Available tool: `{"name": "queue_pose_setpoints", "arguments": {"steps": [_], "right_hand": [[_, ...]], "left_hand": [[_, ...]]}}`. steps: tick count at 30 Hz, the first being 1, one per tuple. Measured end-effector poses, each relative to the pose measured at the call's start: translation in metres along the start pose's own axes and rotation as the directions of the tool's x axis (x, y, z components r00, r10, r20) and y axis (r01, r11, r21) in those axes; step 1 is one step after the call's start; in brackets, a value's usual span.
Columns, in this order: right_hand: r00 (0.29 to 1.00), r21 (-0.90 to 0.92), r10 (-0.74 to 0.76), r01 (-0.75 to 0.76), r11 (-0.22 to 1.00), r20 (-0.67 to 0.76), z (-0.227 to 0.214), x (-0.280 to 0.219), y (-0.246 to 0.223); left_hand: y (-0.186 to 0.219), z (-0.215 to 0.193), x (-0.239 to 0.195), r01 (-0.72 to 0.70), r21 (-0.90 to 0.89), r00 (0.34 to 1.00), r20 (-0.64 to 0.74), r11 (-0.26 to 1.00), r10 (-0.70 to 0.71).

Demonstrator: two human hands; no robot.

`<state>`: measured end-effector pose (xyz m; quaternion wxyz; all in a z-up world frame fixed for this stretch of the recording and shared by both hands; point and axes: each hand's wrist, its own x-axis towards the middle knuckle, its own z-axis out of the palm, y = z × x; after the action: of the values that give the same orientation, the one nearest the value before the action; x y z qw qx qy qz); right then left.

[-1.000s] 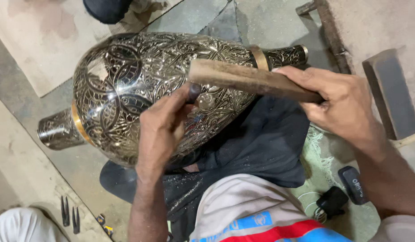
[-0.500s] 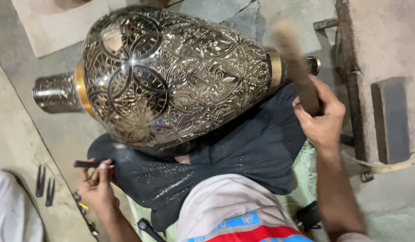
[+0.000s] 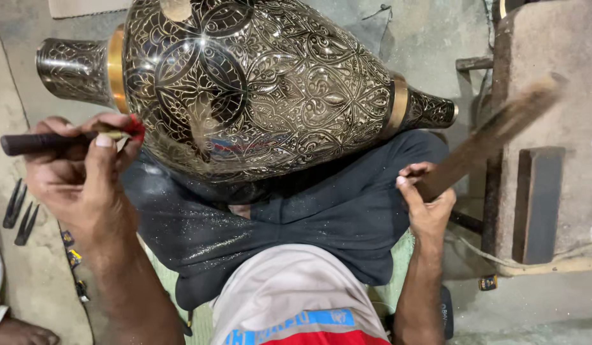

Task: The person sits cross-legged and uses a chisel and wooden mallet to engrave intricate floral patterns into a large metal vase. The person repeatedly taps the chisel to carve details and occasionally rotates the vase to access different areas.

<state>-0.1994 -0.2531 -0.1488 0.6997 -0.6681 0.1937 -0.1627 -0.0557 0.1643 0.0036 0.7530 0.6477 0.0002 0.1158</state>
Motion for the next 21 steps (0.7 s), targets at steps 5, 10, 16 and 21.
{"name": "queue_pose_setpoints", "arguments": {"steps": [5,10,16,21], "right_hand": [[0.954,-0.126,0.236,-0.215,0.968,0.184,0.026,-0.024,-0.006],[0.804,-0.169,0.269,-0.21,0.963,0.53,0.061,-0.052,0.016],[0.806,-0.061,0.18,-0.176,0.982,0.564,0.08,-0.067,0.033],[0.884,0.278,0.329,-0.425,0.861,0.333,0.069,-0.059,0.021]], "left_hand": [[0.01,0.011,0.001,0.1,-0.014,0.995,0.021,0.995,-0.1],[0.012,0.015,0.01,0.084,0.101,0.994,0.058,0.991,-0.09],[0.009,0.018,0.02,0.105,0.083,0.985,0.13,0.991,-0.115],[-0.009,0.041,0.017,-0.087,0.157,0.922,0.387,0.984,0.02]]}}
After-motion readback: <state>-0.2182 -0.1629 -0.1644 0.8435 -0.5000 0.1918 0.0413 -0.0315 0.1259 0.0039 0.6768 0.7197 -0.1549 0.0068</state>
